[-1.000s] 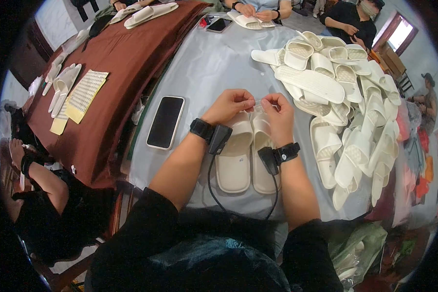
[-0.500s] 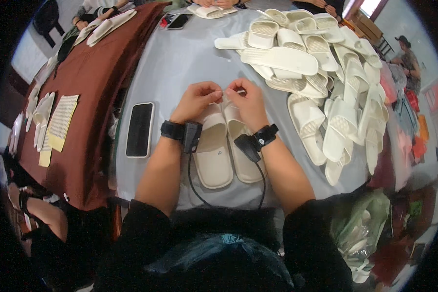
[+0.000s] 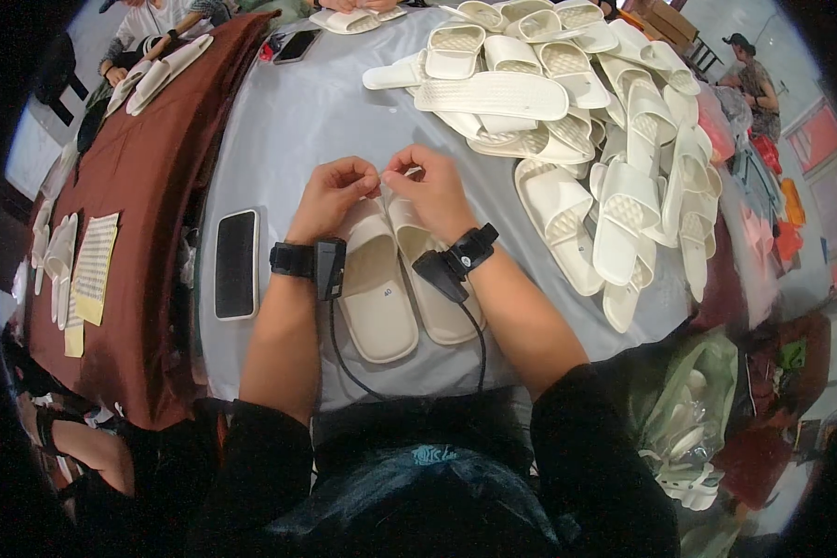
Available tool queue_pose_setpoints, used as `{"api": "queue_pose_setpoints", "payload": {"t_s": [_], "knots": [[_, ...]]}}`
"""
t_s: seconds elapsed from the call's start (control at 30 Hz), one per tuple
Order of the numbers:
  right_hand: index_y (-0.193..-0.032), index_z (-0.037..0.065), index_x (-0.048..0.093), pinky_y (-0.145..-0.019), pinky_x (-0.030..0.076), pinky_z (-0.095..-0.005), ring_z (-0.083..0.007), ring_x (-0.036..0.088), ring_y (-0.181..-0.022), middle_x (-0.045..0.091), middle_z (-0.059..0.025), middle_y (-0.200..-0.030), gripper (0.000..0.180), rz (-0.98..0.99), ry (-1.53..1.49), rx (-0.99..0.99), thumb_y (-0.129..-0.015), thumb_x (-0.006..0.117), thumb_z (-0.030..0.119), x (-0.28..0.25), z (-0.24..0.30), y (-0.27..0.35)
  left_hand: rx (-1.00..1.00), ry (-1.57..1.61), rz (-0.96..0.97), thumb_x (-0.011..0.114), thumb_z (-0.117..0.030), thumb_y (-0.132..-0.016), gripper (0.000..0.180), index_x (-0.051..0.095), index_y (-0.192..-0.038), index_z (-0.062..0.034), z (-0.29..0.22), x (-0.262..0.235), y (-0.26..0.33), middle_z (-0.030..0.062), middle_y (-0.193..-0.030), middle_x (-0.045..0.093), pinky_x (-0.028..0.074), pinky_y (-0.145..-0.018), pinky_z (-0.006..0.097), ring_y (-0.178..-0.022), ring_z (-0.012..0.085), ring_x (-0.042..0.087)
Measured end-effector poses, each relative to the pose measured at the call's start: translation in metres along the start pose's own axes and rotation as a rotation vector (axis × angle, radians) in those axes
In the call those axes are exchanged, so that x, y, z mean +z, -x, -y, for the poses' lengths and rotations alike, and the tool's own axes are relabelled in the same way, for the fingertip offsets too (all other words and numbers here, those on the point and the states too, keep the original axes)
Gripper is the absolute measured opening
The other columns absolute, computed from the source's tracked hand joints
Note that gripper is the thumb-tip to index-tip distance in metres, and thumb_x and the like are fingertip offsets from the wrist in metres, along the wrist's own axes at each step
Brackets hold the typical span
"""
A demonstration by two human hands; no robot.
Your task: Tagging and sorting slippers in a footwear manufacturing facility.
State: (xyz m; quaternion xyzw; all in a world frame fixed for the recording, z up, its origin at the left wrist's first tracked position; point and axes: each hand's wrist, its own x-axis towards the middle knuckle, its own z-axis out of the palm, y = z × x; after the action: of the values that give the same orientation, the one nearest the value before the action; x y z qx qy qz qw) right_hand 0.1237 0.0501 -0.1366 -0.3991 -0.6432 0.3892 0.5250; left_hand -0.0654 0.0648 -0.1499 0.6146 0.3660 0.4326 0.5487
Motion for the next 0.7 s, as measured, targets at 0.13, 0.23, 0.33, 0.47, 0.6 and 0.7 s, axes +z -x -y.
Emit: {"api": "queue_pose_setpoints", "payload": {"t_s": [0.13, 0.23, 0.33, 0.47, 0.6, 0.7], "knots": [[-0.084, -0.001, 0.065, -0.066, 0.049, -0.0284, -0.0151, 0.061, -0.071, 0.067, -0.0081, -0.077, 0.014, -0.003, -0.013, 0.005, -0.080, 0.069, 0.013, 0.0002, 0.0005, 0.0005, -0.032, 0.003, -0.012, 0.064, -0.011, -0.092, 0.012, 0.064, -0.093, 0.0008, 0.0000, 0.0015, 0.0009, 0.0008, -0.085, 0.065, 0.047, -0.074, 0.023, -0.078, 0.0087, 0.059], [-0.083, -0.001, 0.065, -0.067, 0.049, -0.0286, -0.0150, 0.062, -0.072, 0.067, -0.0081, -0.077, 0.015, 0.016, -0.010, 0.012, -0.080, 0.069, 0.013, 0.0003, 0.0021, 0.0002, -0.059, -0.014, -0.016, 0.064, -0.011, -0.092, 0.011, 0.064, -0.093, 0.0002, 0.0014, 0.0023, 0.0014, 0.0015, -0.084, 0.065, 0.047, -0.072, 0.023, -0.077, 0.0090, 0.059], [-0.083, -0.001, 0.065, -0.067, 0.049, -0.0284, -0.0142, 0.062, -0.072, 0.067, -0.0072, -0.076, 0.014, 0.030, -0.008, 0.028, -0.080, 0.069, 0.012, -0.0004, -0.0014, -0.0007, -0.052, -0.042, -0.016, 0.065, -0.011, -0.092, 0.011, 0.064, -0.093, -0.0005, 0.0003, 0.0029, -0.0005, 0.0019, -0.084, 0.065, 0.047, -0.071, 0.022, -0.077, 0.0094, 0.059], [-0.084, -0.001, 0.064, -0.065, 0.048, -0.0278, -0.0126, 0.059, -0.070, 0.065, -0.0050, -0.075, 0.013, -0.029, -0.091, 0.006, -0.081, 0.069, 0.012, 0.0008, -0.0038, -0.0026, -0.045, -0.050, -0.046, 0.064, -0.014, -0.093, 0.014, 0.065, -0.094, -0.0002, -0.0022, 0.0058, -0.0038, 0.0013, -0.083, 0.064, 0.046, -0.070, 0.022, -0.075, 0.0092, 0.057], [-0.084, 0.000, 0.064, -0.065, 0.048, -0.0268, -0.0114, 0.058, -0.069, 0.064, -0.0041, -0.075, 0.012, -0.049, -0.107, -0.028, -0.082, 0.069, 0.011, 0.0004, -0.0016, -0.0029, -0.018, -0.028, -0.074, 0.062, -0.011, -0.093, 0.012, 0.065, -0.094, 0.0000, -0.0051, 0.0090, -0.0040, 0.0013, -0.082, 0.064, 0.046, -0.072, 0.023, -0.076, 0.0088, 0.057], [-0.084, -0.001, 0.063, -0.066, 0.047, -0.0260, -0.0107, 0.058, -0.070, 0.064, -0.0042, -0.076, 0.011, -0.026, -0.109, -0.027, -0.083, 0.067, 0.009, 0.0027, 0.0021, 0.0010, -0.022, 0.018, -0.078, 0.063, -0.011, -0.093, 0.011, 0.066, -0.094, -0.0004, -0.0052, 0.0080, 0.0007, 0.0008, -0.080, 0.064, 0.046, -0.070, 0.023, -0.074, 0.0087, 0.057]]}}
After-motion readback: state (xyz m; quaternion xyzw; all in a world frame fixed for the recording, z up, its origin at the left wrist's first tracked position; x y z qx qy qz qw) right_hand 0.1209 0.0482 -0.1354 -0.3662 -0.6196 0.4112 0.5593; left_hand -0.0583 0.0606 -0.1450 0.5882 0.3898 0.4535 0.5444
